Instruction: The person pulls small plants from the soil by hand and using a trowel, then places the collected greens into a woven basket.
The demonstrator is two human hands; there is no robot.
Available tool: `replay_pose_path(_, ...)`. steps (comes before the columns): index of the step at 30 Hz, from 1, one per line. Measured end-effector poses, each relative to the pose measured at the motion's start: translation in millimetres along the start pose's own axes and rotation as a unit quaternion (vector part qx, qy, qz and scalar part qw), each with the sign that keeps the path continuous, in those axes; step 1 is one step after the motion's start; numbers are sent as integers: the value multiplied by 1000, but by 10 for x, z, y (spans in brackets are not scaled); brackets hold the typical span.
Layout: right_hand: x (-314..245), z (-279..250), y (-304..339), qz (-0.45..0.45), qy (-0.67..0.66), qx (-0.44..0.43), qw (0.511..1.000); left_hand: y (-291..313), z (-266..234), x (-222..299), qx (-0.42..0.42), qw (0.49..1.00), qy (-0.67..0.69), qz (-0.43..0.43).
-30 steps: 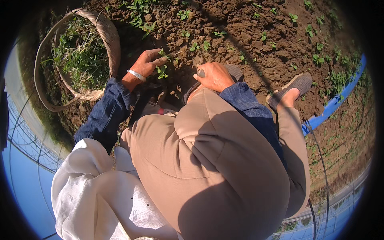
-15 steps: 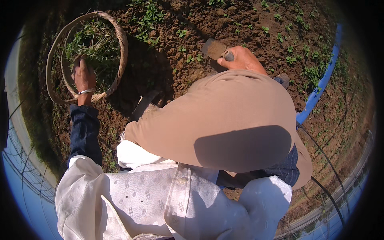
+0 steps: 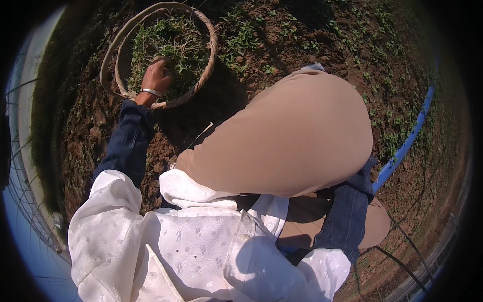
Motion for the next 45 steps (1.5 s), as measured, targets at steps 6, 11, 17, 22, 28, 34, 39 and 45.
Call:
replay_pose_path(6, -333, 94, 93, -82, -35, 93, 992, -35, 252, 210, 49, 984, -116, 126)
replay_pose_path(11, -311, 347, -15, 24, -70, -13, 997, -83, 698, -335, -69, 979, -181, 59)
replay_pose_path(17, -744, 331, -128, 34, 5, -15, 999, -10, 277, 1, -53, 993, -45, 95)
replay_pose_path(22, -1389, 349, -374, -13, 97, -68, 993, 403, -8, -2, 108, 979, 40, 166)
replay_pose_path(28, -1638, 307, -729, -89, 222, -42, 970, 563, 93, 138, 60, 948, 295, 104)
replay_pose_path(34, -973, 371, -1082, -103, 254, -18, 962, 406, 269, 843, -96, 806, 584, 26)
replay_pose_path(39, -558, 618, -1178, -52, 231, -56, 970, 50, 769, 1193, -229, 845, 481, 56)
replay_pose_path(45, -360, 731, -1129, -27, 161, -112, 980, -185, 2234, 1055, -267, 923, 220, 167)
Point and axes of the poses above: each hand's wrist, its own y-axis away from the middle knuckle, its own z-axis out of the palm, x = y × z, the point moved 4 cm from there along -y, towards the middle knuckle, and after that the axes turned 9 degrees about -x, right-handed, at the moved point
